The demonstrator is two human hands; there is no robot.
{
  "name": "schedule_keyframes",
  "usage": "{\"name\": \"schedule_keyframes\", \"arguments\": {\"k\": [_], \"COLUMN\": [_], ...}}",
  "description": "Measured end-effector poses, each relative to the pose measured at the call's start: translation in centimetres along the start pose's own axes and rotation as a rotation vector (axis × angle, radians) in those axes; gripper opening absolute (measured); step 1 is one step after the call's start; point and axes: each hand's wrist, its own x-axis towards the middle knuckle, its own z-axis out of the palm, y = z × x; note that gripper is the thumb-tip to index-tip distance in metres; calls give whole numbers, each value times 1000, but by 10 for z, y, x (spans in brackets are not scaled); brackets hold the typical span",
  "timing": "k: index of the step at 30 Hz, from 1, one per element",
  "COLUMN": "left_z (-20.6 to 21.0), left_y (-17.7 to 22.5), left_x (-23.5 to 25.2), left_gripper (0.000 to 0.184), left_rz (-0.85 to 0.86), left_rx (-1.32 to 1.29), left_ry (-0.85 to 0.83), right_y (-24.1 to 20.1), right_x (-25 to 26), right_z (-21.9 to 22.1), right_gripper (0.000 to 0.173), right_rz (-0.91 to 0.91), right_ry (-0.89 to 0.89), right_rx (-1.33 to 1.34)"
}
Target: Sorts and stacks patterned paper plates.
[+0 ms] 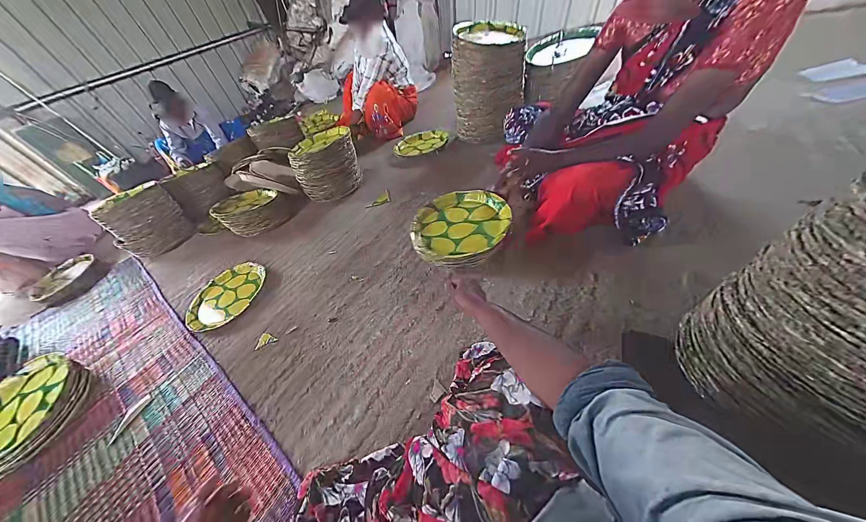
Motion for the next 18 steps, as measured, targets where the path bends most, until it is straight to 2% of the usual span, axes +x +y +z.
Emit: {"name": "schedule_keyframes", "arguments": {"k": [2, 3, 4, 6, 7, 9, 10, 12, 13, 15, 18], "left_z": [30, 43, 51, 58, 58, 56, 53, 50, 49, 49, 49], "left_y": [-18, -31, -44, -71, -82, -105, -112, -119, -121, -121, -118], "left_x": [1, 2, 3, 4, 1, 0, 1, 4, 6, 11, 13], "left_gripper": [45, 44, 42, 37, 37, 34, 34, 33, 34, 36, 37], "left_rz": [-74, -87, -99, -130, -168, -240, -261, -246, -219, -182, -211], "left_rx": [154, 231, 315, 454, 516, 684, 785, 949, 999, 1043, 1098], "left_ry": [-186, -262, -326, -400, -425, -441, -458, -544, -593, -646, -634], "right_y": [-14, -21, -24, -22, -18, -9, -6, -1, 0, 3, 2], "right_x": [-4, 0, 6, 13, 15, 24, 28, 36, 40, 49, 53], "right_z": [3, 2, 8, 28, 40, 63, 74, 88, 90, 91, 91], "right_gripper": [37, 41, 53, 81, 91, 100, 92, 59, 50, 42, 39], "right_rz": [-304, -428, -509, -529, -514, -488, -489, -507, -504, -492, -485], "right_ry": [189, 206, 164, -94, -225, -327, -310, -229, -200, -159, -159], "right_rx": [-125, -175, -229, -371, -446, -553, -566, -588, -606, -633, -719]}}
